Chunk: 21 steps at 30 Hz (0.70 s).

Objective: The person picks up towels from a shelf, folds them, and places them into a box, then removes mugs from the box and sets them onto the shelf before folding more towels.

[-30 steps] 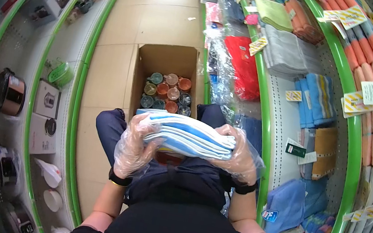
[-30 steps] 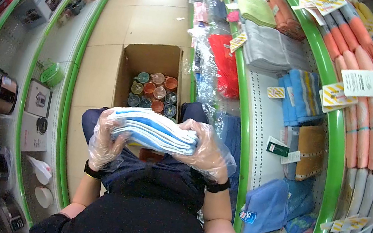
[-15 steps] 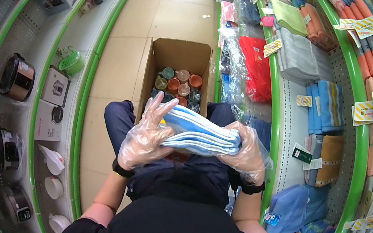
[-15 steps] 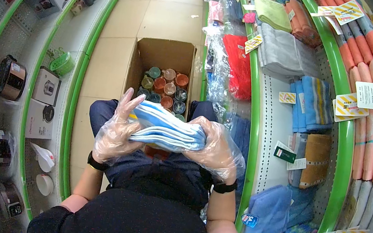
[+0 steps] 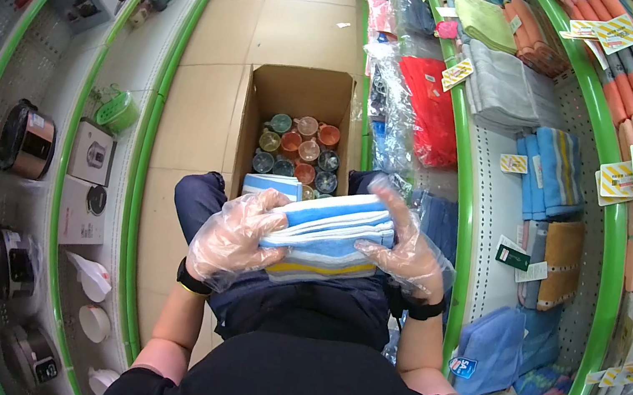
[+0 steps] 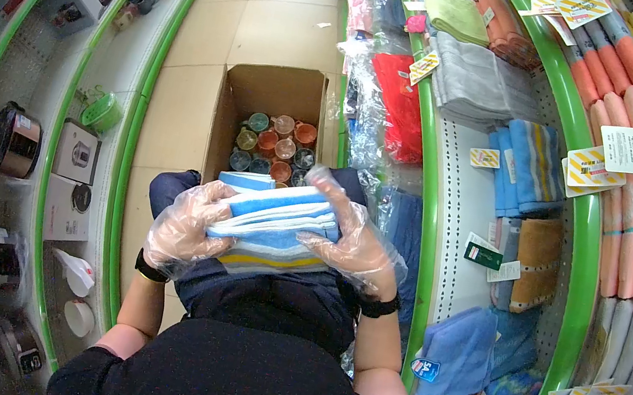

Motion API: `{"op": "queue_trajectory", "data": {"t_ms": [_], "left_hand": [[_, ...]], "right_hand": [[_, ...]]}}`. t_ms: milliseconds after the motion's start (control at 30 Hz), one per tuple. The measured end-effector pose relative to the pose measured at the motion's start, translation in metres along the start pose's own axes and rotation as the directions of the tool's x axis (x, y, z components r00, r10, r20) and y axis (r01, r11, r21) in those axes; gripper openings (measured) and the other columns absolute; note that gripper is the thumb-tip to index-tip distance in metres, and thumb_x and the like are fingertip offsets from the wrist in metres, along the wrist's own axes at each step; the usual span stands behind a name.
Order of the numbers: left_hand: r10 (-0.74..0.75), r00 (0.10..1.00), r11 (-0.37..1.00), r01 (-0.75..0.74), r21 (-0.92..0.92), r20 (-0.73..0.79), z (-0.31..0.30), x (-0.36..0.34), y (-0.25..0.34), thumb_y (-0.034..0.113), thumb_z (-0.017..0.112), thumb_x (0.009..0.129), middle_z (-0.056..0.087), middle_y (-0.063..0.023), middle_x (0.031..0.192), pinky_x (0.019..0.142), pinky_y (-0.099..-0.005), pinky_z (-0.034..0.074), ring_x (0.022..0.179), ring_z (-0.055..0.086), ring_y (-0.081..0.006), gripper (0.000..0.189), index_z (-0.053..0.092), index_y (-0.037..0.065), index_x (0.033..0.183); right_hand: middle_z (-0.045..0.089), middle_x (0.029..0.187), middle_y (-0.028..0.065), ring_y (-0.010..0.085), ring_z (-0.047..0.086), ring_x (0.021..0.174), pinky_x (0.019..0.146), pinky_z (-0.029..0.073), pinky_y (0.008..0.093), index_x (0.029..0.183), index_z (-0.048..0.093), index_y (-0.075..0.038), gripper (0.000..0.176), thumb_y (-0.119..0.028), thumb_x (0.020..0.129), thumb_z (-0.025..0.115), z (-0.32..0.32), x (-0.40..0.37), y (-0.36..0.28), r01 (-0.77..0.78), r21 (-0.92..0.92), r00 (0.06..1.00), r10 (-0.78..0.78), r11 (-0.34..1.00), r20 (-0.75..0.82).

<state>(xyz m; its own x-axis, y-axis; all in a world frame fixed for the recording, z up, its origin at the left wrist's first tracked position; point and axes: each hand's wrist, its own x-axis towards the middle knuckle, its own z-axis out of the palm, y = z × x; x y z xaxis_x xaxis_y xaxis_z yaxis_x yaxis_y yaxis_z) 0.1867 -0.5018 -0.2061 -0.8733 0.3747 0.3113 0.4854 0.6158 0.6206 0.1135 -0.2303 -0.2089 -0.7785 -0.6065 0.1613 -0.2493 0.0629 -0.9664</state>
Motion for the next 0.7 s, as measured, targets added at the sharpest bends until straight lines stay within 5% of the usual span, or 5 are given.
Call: {"op": "queue_trajectory", "data": {"t_ms": [167, 233, 367, 433, 700], "left_hand": [[0.015, 1.000, 1.000, -0.015, -0.007, -0.016, -0.007, 0.005, 0.005, 0.014, 0.071, 0.064, 0.057, -0.0157, 0.103, 0.077, -0.0424, 0.048, 0.089, 0.058, -0.0356, 0.028, 0.055, 0.003, 0.084], [0.029, 0.999, 1.000, -0.029, -0.008, -0.024, -0.008, 0.005, 0.005, 0.014, 0.071, 0.064, 0.057, -0.0155, 0.104, 0.078, -0.0428, 0.048, 0.091, 0.057, -0.0358, 0.028, 0.055, 0.003, 0.084], [-0.019, 1.000, 0.999, 0.018, 0.033, 0.024, -0.006, 0.003, 0.002, 0.017, 0.071, 0.066, 0.057, -0.0162, 0.105, 0.082, -0.0436, 0.046, 0.093, 0.057, -0.0357, 0.030, 0.057, 0.002, 0.087], [-0.009, 0.999, 0.999, 0.008, 0.043, 0.038, -0.006, 0.003, 0.002, 0.019, 0.071, 0.067, 0.058, -0.0164, 0.104, 0.082, -0.0436, 0.046, 0.093, 0.057, -0.0356, 0.031, 0.058, 0.002, 0.089], [-0.062, 0.997, 0.982, 0.052, 0.181, 0.047, 0.002, 0.001, 0.013, 0.021, 0.072, 0.070, 0.061, -0.0166, 0.101, 0.083, -0.0424, 0.048, 0.091, 0.060, -0.0352, 0.031, 0.060, 0.003, 0.092]], "right_hand": [[0.057, 0.115, 0.0088, 0.0189, 0.053, 0.106, 0.091, 0.042, 0.0312, 0.118, 0.052, -0.007, 0.056, -0.012, 0.070, 0.080, -0.002, 0.003, -0.010, -0.018, -0.184, 0.996, 0.034, 0.983, 0.086], [0.057, 0.112, 0.0107, 0.0210, 0.055, 0.104, 0.090, 0.043, 0.0321, 0.108, 0.054, -0.006, 0.049, -0.015, 0.068, 0.081, 0.000, 0.002, -0.004, -0.141, 0.084, 0.989, 0.137, 0.986, 0.047], [0.056, 0.108, 0.0116, 0.0229, 0.056, 0.102, 0.090, 0.043, 0.0325, 0.097, 0.056, -0.006, 0.041, -0.016, 0.067, 0.081, -0.001, 0.001, 0.008, -0.144, 0.070, 0.989, 0.142, 0.987, 0.032], [0.059, 0.104, 0.0138, 0.0294, 0.060, 0.092, 0.085, 0.046, 0.0354, 0.087, 0.058, -0.003, 0.031, -0.013, 0.068, 0.080, 0.000, 0.007, 0.010, 0.198, -0.091, 0.980, -0.198, 0.976, 0.007], [0.061, 0.088, 0.0126, 0.0310, 0.061, 0.083, 0.074, 0.046, 0.0378, 0.086, 0.058, -0.005, 0.023, -0.020, 0.076, 0.073, 0.007, 0.003, -0.005, 0.041, -0.267, 0.999, -0.049, 0.963, -0.023]]}}
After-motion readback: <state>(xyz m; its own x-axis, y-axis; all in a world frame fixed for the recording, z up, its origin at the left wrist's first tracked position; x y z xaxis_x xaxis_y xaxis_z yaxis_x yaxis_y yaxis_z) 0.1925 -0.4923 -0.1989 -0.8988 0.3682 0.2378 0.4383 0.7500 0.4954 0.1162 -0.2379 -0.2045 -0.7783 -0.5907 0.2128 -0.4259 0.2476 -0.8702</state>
